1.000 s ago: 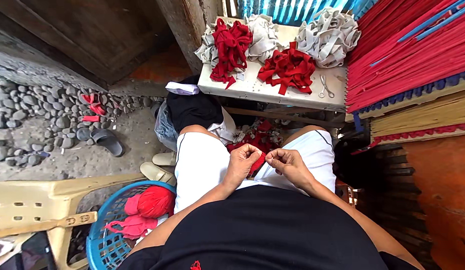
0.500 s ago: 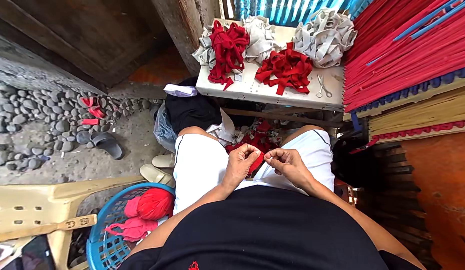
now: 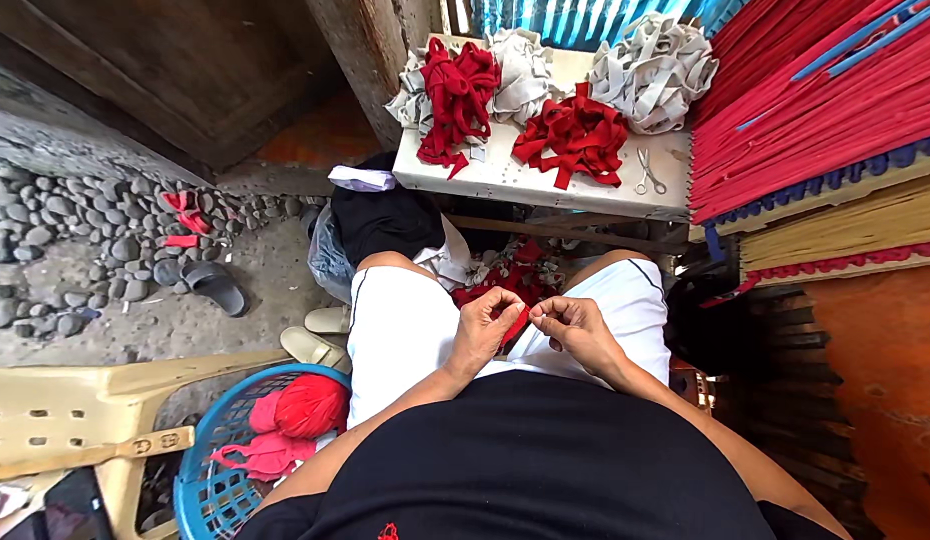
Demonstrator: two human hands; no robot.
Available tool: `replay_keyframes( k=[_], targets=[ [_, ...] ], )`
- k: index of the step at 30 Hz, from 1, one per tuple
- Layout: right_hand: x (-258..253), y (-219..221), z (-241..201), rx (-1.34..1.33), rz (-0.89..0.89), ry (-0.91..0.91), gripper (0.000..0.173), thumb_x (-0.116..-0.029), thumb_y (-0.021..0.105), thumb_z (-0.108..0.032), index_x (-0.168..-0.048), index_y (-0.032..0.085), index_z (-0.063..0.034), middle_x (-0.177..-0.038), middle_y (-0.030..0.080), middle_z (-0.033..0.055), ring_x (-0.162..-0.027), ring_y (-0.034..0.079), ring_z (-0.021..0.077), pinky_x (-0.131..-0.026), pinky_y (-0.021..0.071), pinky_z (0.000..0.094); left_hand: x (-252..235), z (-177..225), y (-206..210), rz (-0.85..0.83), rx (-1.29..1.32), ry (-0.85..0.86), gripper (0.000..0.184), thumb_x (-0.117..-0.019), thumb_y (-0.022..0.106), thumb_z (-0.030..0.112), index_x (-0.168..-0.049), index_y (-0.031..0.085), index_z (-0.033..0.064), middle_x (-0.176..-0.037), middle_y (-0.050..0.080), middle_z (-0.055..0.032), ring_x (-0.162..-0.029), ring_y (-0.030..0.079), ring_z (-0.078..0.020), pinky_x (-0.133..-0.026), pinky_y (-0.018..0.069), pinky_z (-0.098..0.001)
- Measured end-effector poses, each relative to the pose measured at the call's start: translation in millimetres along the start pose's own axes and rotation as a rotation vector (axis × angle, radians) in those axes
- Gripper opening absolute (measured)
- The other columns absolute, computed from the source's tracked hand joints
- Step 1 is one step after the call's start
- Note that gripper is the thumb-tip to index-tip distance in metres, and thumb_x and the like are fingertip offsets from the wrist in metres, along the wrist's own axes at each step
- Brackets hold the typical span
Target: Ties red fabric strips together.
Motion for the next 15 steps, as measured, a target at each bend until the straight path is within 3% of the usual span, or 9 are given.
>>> replay_keyframes(
  k=[10, 15],
  targets=[
    [-1, 5, 4, -0.075, 0.085, 0.032, 0.004, -0.0971, 0.064, 0.0, -0.096, 0.067, 0.0011, -0.07, 0.063, 0.0036, -0.055, 0.057, 0.0081, -0.051, 0.0488, 0.0221, 3, 15, 9, -0.01, -0.356, 0.409, 0.013, -0.0977, 0.065, 0.007, -0.098, 0.076, 0.0007, -0.093, 0.072, -0.0078, -0.086, 0.069, -0.0121, -0.081, 0.0579, -0.028],
    [-2, -2, -3, 0.051, 0.041, 0.008, 0.004, -0.0967, 0.067, -0.002, -0.096, 0.071, -0.0007, -0.072, 0.065, 0.0022, -0.056, 0.055, 0.006, -0.052, 0.0453, 0.0211, 1, 12, 7, -0.008, -0.285, 0.346, 0.01, -0.0964, 0.068, 0.008, -0.098, 0.076, 0.0026, -0.096, 0.068, -0.006, -0.086, 0.065, -0.0099, -0.078, 0.0562, -0.0243]
  ],
)
Point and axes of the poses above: each hand's wrist, its own x-axis away from the middle knuckle, its own y-axis out of the palm, z = x × y, the point moved 6 cm from there along -x, towards the middle knuckle
